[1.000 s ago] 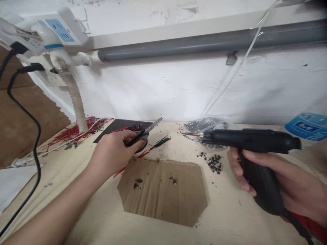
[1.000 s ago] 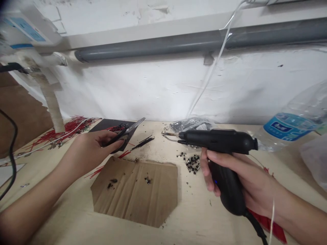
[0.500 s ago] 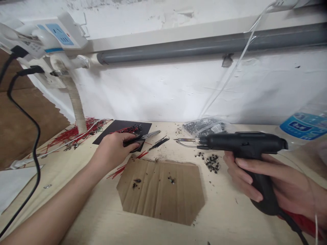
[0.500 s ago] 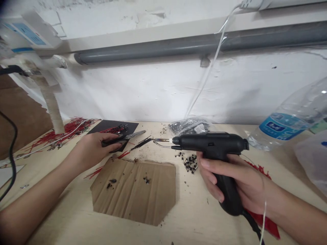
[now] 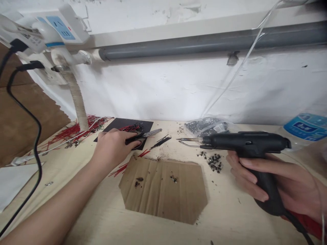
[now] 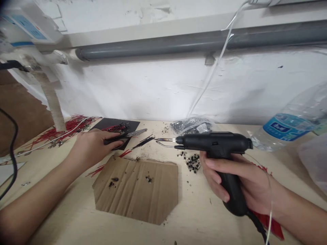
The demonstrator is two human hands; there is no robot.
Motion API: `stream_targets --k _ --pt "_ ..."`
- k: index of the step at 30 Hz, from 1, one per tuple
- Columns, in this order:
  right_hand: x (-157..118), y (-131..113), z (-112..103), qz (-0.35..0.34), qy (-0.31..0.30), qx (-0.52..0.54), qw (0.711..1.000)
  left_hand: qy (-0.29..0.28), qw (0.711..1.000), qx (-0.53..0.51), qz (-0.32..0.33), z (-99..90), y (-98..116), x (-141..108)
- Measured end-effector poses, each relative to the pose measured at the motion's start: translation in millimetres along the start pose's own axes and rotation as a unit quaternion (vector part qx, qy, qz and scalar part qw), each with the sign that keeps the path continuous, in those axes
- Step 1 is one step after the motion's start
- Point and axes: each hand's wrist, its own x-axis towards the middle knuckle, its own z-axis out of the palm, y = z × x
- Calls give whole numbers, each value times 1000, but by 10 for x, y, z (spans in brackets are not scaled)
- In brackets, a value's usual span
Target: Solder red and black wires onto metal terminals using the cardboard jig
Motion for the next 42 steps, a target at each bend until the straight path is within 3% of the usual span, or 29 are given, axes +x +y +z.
stream_targets --k 6,14,18,22,25,27,29,35,42 --pt "-7 -1 15 -7 -1 11 1000 -20 998 45 40 -21 37 -43" --pt "-1 31 -22 15 16 23 1000 -22 998 54 21 -52 75 -49" --pt "4 25 2 10 14 17 1000 39 998 39 28 -100 97 -65" --pt "-2 28 -3 -4 15 15 1000 115 981 -138 78 -160 295 -197" --pt "-5 27 -12 -1 19 10 1000 38 949 -249 189 -153 536 -397" --pt "-3 21 -6 2 22 7 1000 -18 931 -252 263 -113 668 -532" --pt "0 14 6 3 25 6 1000 -51 923 -248 289 -56 750 -628" --pt "3 10 7 0 24 5 1000 -54 923 -238 297 88 789 -671" --pt "23 9 8 -11 23 -3 1000 -34 918 -238 315 104 818 -678"
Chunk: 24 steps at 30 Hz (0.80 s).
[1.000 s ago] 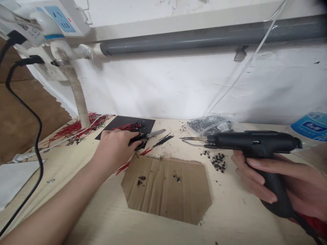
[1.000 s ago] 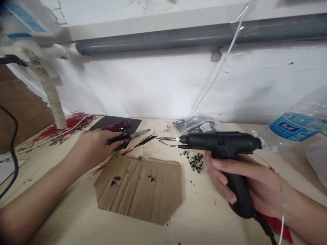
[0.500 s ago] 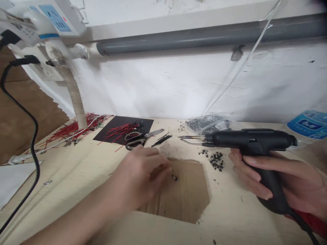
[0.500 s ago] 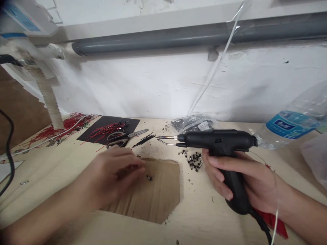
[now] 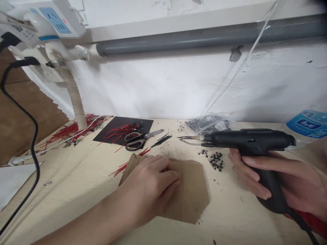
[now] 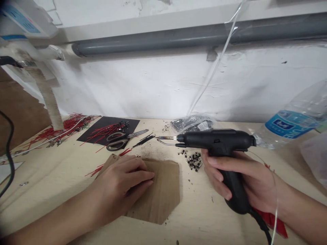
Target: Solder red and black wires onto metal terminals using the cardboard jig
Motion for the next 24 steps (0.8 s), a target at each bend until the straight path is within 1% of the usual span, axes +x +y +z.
stream_targets --k 10,17,24 --pt "-9 -13 6 10 6 3 1000 -16 1000 -5 3 6 29 -10" --pt "-14 21 -36 13 1 -5 1000 -16 1000 -23 14 2 9 3" --pt "-16 27 -25 10 10 1 1000 -27 999 -38 17 -11 -19 -8"
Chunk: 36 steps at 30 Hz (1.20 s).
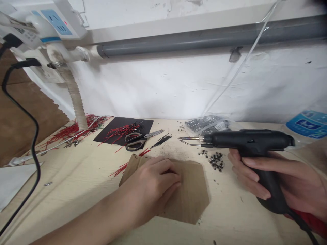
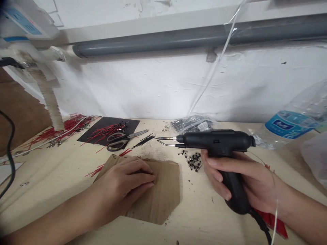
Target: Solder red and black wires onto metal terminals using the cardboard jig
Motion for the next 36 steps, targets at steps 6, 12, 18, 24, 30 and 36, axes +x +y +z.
stream_targets --k 6,12,18,24,30,36 --pt "-9 -29 6 3 -5 -3 1000 -12 1000 -18 0 -57 34 -20" --pt "-26 -35 16 13 -7 8 1000 -66 998 -18 13 -180 46 -26" --pt "-29 -25 2 8 -23 6 1000 -87 996 -9 2 -221 37 -46" --pt "-5 -16 6 6 -15 -4 1000 -97 995 0 1 -233 39 -21" --pt "-15 -51 33 11 -25 -9 1000 -90 996 8 22 -312 107 -9" --pt "-14 -31 5 6 -26 -12 1000 -83 996 31 27 -400 135 -28"
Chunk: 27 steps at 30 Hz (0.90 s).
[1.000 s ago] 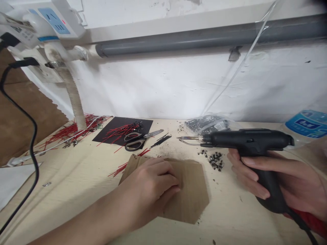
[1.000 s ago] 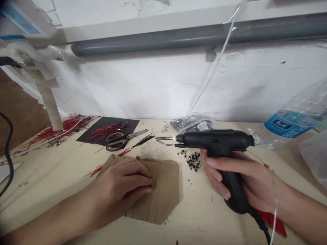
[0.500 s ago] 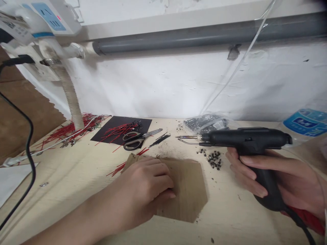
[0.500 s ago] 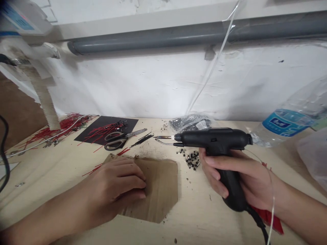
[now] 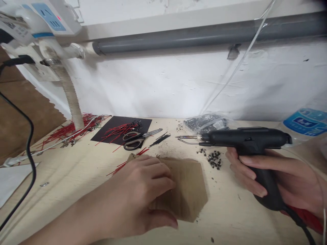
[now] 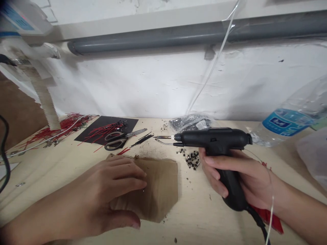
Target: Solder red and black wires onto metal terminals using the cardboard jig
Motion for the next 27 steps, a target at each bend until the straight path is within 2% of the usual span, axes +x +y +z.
stream_targets --k 6,12,27 --pt "-6 16 -13 -4 3 5 1000 -1 1000 7 -13 -6 -62 22" --pt "3 13 3 -9 0 1 1000 -16 999 -38 -21 31 -56 17" --pt "1 15 -18 -9 -9 2 1000 -44 997 -42 -50 54 -68 36"
